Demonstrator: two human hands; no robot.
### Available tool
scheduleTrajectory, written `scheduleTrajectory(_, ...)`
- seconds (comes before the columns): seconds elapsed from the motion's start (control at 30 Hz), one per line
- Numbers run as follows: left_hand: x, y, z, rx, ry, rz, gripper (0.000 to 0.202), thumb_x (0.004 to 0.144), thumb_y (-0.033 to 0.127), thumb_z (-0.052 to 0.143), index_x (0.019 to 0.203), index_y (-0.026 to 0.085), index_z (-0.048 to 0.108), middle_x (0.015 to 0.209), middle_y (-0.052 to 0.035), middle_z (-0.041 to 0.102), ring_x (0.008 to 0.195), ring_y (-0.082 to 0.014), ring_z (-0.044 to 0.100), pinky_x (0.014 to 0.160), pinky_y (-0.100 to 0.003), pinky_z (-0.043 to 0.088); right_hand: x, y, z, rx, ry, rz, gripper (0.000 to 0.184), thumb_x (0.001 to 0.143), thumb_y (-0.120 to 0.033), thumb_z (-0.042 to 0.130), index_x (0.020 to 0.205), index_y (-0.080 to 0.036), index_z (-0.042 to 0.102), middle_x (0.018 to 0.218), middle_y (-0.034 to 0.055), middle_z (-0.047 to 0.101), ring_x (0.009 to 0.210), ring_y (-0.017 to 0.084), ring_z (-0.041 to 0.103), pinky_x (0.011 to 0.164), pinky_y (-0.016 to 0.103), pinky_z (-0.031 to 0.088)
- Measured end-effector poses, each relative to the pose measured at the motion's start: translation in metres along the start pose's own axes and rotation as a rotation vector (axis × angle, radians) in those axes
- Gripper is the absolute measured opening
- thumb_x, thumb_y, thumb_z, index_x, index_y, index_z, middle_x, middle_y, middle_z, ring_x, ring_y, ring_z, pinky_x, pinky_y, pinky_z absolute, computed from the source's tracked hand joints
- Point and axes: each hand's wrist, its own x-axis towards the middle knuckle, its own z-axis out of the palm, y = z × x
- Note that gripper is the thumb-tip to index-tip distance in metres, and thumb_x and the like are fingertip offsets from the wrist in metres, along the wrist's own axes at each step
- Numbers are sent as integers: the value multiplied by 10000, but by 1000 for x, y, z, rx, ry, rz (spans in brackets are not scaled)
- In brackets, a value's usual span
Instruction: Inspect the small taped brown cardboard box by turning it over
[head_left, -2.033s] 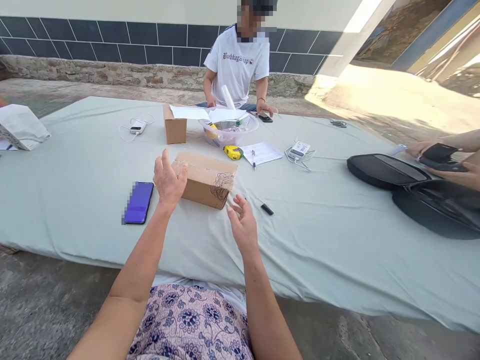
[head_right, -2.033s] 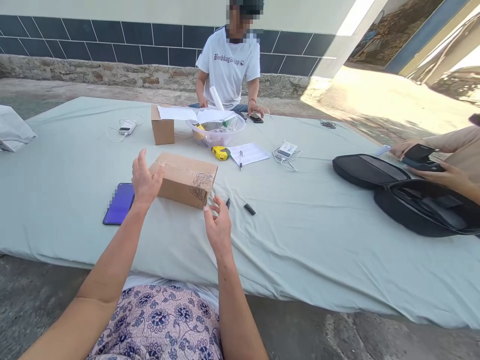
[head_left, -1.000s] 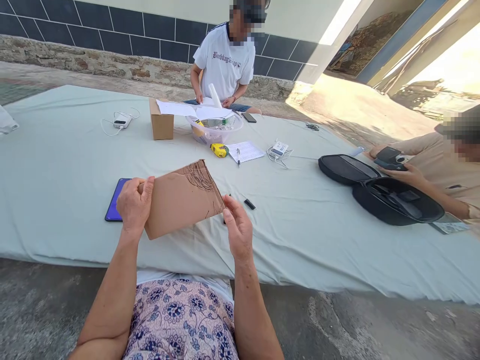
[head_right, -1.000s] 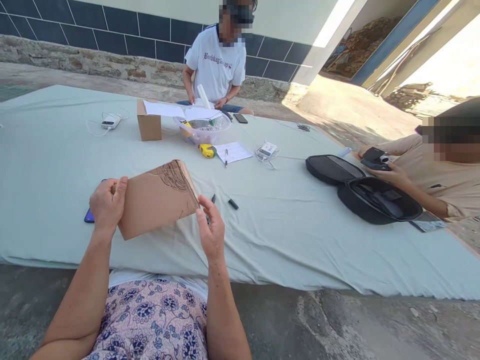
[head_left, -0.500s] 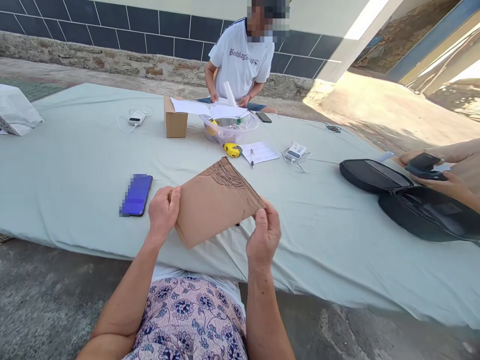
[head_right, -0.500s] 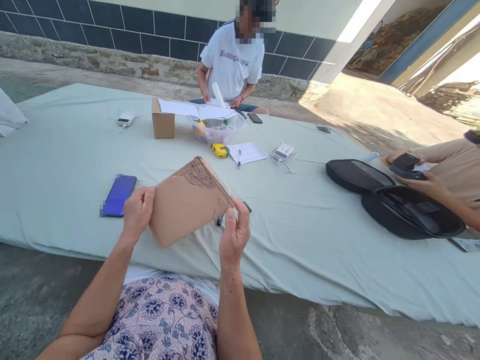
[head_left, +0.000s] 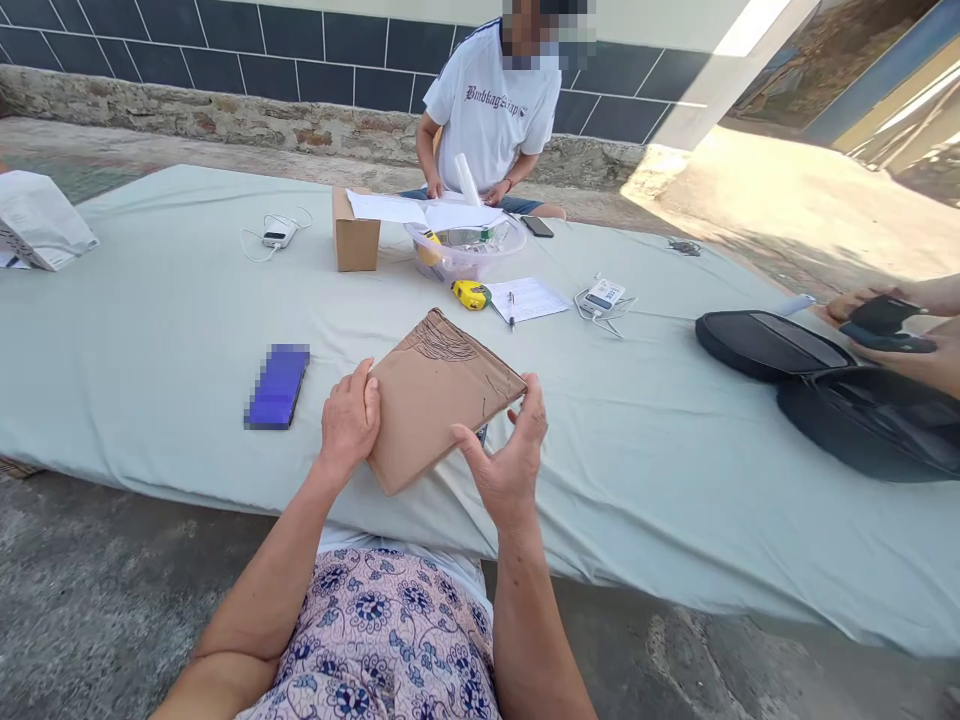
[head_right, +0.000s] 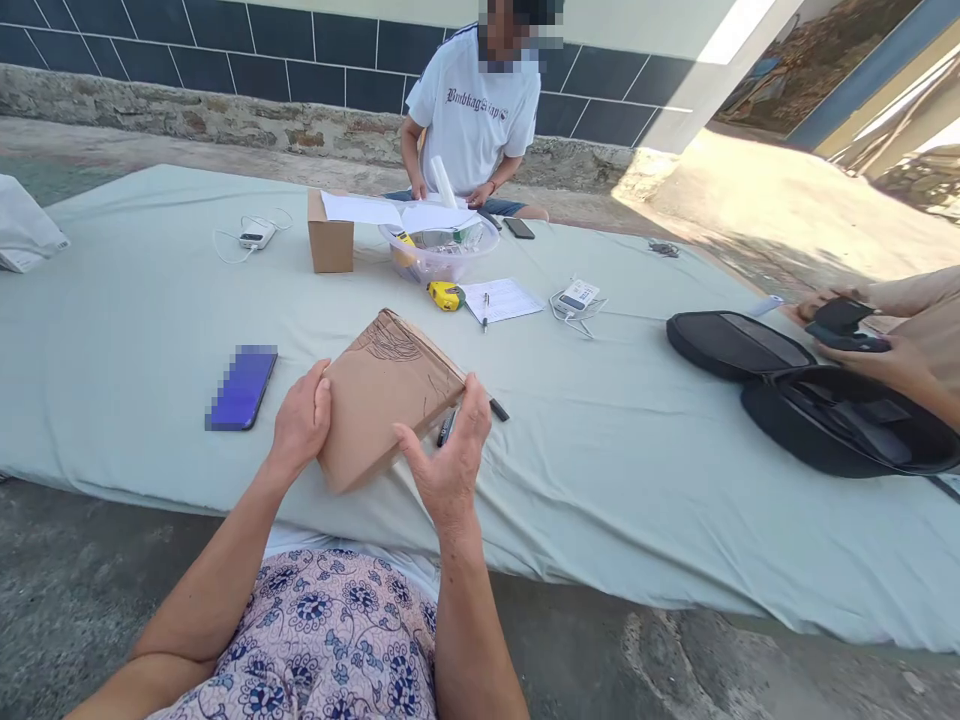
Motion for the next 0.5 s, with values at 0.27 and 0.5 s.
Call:
scheduleTrajectory(0.27,2,-8,-1,-97,12,-24,603,1045,439,249,1517,139,473,1338,-203,652,1351,-332,549,1135,-526,403,-1,-4,3,-240,-123,-230,1333,747,-858,629,1650,-233,-128,1700,282,119,1587,467,161,1180,724,305)
scheduleTrajectory(0.5,-7,14,-19,20,-206,88,877,935,636,516,1645,199,244,1645,-232,336,1562,-368,251,1212,-622,220,0,1,0,-194,19,-157,1191,800,-757,696,1660,-269,33,1581,233,411,1471,421,411,1149,661,390)
